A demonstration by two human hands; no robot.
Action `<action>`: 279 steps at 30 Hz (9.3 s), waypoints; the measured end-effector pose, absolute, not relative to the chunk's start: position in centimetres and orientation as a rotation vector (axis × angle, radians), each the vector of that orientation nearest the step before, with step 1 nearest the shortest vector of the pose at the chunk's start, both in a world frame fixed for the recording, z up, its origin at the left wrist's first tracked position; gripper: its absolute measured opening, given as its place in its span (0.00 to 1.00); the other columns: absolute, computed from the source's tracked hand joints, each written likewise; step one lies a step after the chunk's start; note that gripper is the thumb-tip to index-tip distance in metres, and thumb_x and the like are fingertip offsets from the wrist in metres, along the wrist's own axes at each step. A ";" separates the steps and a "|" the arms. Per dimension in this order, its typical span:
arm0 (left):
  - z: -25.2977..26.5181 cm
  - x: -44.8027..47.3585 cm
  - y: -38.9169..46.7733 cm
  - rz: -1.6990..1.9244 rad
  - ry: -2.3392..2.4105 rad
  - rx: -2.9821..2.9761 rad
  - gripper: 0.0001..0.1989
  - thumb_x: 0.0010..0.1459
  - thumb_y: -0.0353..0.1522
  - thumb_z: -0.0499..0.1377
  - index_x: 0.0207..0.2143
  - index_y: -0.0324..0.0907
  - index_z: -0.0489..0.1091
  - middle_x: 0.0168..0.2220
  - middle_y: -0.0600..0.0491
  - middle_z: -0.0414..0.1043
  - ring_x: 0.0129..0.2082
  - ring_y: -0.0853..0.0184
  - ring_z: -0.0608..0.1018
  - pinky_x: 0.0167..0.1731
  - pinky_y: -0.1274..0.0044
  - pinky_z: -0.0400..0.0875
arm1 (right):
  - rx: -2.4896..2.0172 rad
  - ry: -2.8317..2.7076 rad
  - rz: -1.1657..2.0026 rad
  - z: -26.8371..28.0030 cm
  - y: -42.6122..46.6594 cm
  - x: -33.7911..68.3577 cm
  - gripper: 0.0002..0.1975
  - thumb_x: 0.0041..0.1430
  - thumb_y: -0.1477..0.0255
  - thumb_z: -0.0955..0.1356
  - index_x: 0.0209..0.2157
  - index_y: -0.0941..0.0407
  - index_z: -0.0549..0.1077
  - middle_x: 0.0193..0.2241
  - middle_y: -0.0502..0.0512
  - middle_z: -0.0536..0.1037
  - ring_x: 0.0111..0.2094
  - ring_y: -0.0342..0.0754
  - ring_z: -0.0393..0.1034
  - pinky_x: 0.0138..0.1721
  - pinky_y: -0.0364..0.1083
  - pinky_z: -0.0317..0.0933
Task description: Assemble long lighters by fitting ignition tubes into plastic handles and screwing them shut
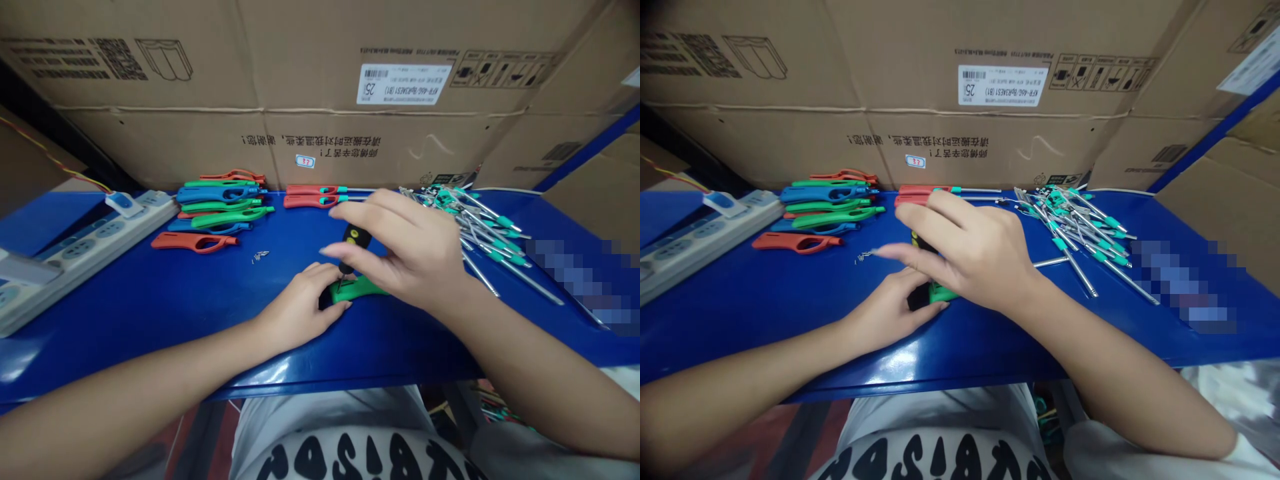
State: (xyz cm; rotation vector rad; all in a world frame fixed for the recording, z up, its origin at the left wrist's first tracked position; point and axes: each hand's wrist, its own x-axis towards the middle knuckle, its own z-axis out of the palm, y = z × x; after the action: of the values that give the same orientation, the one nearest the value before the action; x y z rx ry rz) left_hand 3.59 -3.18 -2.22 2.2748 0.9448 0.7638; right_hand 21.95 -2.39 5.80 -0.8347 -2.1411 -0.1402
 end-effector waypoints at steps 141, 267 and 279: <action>-2.5 3.5 -3.3 0.768 0.946 2.338 0.09 0.61 0.29 0.61 0.45 0.41 0.73 0.44 0.48 0.79 0.46 0.55 0.79 0.50 0.61 0.71 | -0.566 -2.219 -0.216 5.8 -1.6 22.7 0.15 0.66 0.57 0.68 0.41 0.53 0.78 0.32 0.52 0.78 0.32 0.44 0.73 0.35 0.43 0.68; -2.3 4.2 -3.9 0.807 0.973 2.310 0.10 0.59 0.25 0.63 0.44 0.40 0.73 0.44 0.47 0.77 0.47 0.56 0.77 0.49 0.63 0.72 | -0.659 -2.204 0.255 5.5 -2.4 21.9 0.17 0.72 0.73 0.58 0.56 0.57 0.71 0.52 0.59 0.77 0.47 0.47 0.74 0.42 0.45 0.69; -2.3 4.2 -4.0 0.787 0.996 2.321 0.12 0.58 0.24 0.63 0.45 0.40 0.72 0.46 0.47 0.78 0.48 0.56 0.78 0.49 0.64 0.73 | -0.650 -2.108 -0.062 5.2 -2.0 22.0 0.11 0.62 0.62 0.72 0.35 0.55 0.77 0.30 0.52 0.78 0.32 0.45 0.73 0.35 0.44 0.68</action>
State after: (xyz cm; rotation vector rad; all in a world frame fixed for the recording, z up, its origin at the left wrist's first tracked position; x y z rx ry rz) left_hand 4.19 -3.99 -2.32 2.3212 0.9958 0.7870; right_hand 22.03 -2.00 5.24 -0.6502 -2.1080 -0.0619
